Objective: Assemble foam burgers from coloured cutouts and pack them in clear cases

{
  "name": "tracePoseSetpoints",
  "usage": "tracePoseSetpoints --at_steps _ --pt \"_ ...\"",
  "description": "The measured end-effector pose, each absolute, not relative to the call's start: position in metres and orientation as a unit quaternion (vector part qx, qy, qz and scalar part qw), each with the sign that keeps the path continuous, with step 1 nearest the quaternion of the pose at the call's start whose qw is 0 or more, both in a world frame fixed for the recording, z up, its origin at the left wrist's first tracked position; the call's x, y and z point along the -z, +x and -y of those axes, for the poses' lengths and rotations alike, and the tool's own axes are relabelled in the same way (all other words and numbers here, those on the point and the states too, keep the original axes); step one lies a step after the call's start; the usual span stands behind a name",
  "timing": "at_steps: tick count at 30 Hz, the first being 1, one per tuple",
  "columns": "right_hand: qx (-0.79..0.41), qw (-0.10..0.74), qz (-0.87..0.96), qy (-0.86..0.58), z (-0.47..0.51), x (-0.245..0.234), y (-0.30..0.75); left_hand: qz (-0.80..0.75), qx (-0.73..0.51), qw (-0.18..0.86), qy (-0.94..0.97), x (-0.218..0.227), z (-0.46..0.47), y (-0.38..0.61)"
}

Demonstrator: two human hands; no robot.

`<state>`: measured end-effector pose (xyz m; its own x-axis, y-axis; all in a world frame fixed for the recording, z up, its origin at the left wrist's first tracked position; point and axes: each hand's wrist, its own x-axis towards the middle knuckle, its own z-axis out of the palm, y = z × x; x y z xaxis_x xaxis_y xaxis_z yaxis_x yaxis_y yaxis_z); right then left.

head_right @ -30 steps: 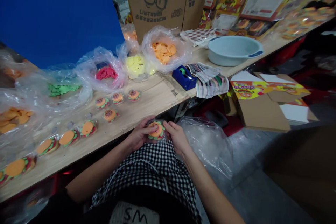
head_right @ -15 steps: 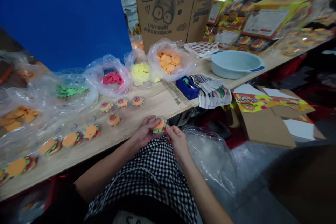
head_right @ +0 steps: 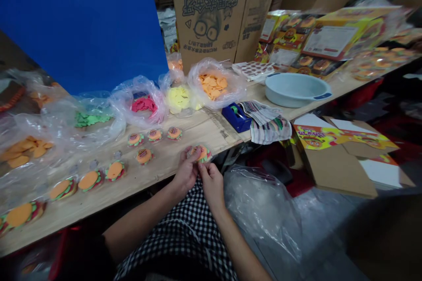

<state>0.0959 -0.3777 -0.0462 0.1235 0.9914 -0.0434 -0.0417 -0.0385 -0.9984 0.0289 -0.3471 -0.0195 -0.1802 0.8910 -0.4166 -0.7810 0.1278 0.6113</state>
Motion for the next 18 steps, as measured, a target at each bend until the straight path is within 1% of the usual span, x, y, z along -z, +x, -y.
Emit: tracePoseSetpoints --at_steps 7,13,18 --pt "-0.478 0.573 0.422 -0.515 0.377 0.048 0.091 -0.376 -0.664 0.644 0.052 0.016 0.35 0.031" --pt "-0.501 0.55 0.436 -0.507 0.371 0.048 0.088 -0.364 -0.691 0.622 0.041 0.02 0.34 0.03" --pt "-0.489 0.565 0.425 -0.51 0.368 0.048 0.088 -0.37 -0.696 0.614 0.044 0.019 0.336 0.036"
